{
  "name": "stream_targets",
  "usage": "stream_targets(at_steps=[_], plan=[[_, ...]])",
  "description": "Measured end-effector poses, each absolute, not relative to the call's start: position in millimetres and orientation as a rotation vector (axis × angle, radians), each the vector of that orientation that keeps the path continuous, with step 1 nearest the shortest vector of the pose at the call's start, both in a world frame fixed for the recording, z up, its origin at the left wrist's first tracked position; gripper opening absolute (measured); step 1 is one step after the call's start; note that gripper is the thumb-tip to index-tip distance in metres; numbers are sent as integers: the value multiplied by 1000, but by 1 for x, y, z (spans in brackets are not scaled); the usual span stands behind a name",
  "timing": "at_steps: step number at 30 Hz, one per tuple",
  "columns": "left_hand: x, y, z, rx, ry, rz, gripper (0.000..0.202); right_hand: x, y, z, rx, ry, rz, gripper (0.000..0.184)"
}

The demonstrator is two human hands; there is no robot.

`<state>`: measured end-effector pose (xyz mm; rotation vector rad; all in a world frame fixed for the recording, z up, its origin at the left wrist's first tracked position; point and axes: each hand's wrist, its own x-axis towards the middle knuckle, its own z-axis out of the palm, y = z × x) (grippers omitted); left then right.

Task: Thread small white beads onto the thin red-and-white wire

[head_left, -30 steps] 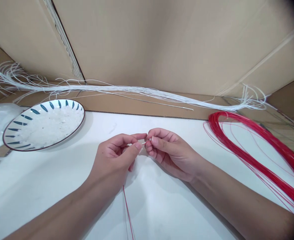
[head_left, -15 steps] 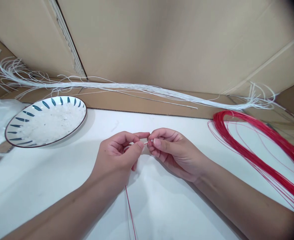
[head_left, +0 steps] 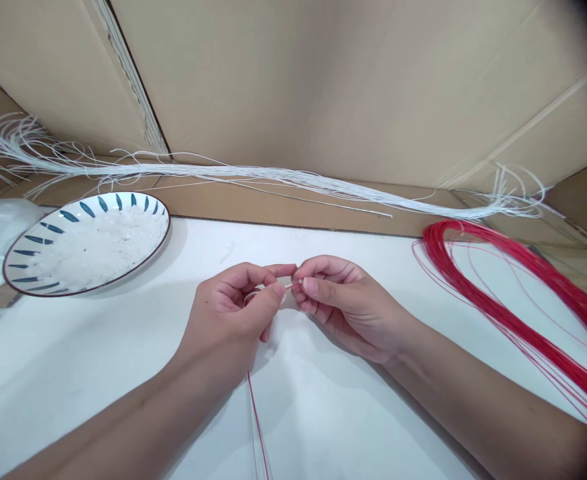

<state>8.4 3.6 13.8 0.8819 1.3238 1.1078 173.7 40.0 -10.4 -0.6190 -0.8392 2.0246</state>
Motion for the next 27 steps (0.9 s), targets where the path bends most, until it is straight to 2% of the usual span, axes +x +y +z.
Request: stream_targets(at_steps=[10, 18, 27], plan=[[9, 3, 14, 881, 1323, 1108, 19, 173, 41, -9, -668, -870, 2004, 10], [14, -2, 15, 907, 1370, 1188, 17, 170, 38, -6, -690, -963, 1865, 7], [16, -5, 17, 987, 1393, 1199, 15, 172, 38, -8, -688, -928, 1911, 10]])
